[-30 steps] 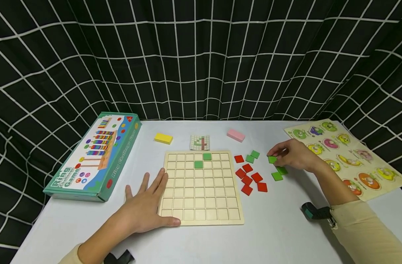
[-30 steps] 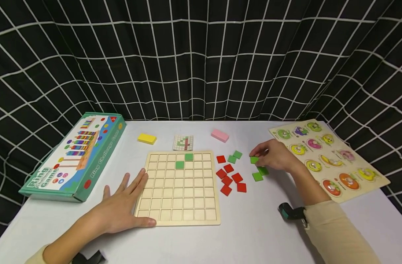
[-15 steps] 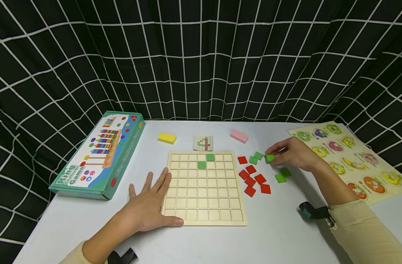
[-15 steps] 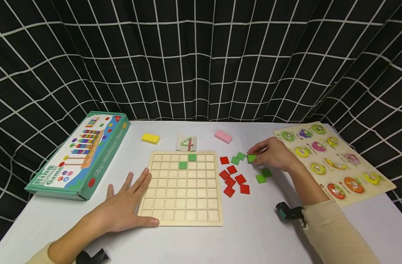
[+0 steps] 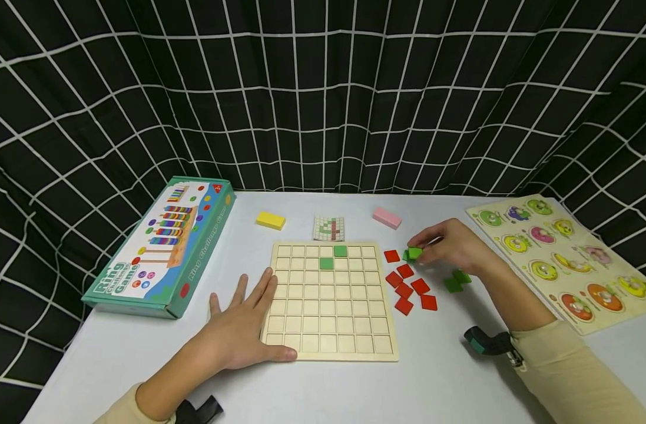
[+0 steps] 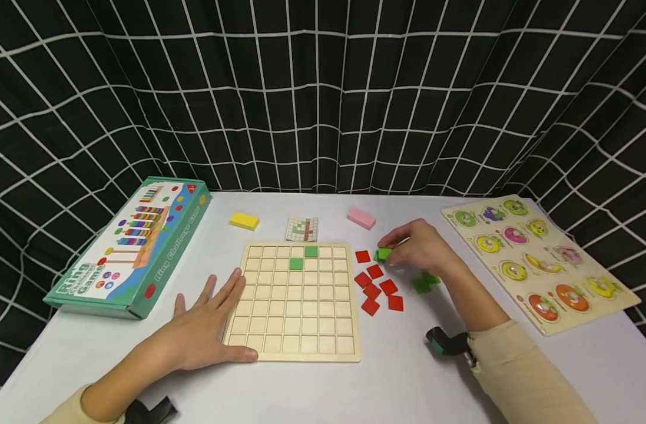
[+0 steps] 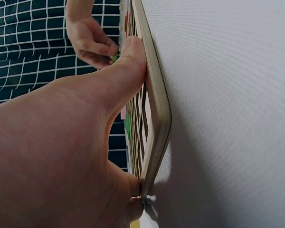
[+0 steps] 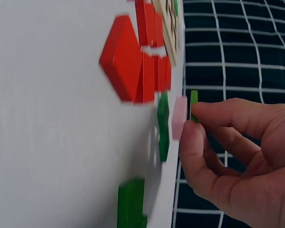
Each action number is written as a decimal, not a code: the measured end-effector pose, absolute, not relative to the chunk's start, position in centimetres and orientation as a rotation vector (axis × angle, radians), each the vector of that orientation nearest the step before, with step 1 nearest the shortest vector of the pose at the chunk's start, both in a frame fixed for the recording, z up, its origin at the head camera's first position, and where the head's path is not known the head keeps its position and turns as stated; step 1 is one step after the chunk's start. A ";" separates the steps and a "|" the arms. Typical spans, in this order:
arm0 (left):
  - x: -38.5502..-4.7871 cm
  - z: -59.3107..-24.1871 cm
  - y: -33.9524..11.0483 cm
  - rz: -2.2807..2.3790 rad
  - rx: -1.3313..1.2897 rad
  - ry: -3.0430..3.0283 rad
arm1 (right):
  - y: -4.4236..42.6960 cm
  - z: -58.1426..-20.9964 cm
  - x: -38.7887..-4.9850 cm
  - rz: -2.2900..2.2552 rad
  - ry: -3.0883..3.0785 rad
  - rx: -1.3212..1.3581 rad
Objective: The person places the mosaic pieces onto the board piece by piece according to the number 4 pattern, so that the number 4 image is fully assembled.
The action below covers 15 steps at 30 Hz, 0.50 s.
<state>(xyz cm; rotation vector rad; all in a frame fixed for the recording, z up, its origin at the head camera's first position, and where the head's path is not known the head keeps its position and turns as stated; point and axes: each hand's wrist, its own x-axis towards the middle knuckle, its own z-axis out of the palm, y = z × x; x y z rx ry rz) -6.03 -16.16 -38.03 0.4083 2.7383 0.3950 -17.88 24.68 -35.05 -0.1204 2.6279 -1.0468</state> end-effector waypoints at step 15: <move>-6.0 -38.0 -16.1 0.392 0.404 2.739 | 19.3 -34.8 -17.1 -1.189 2.554 -0.156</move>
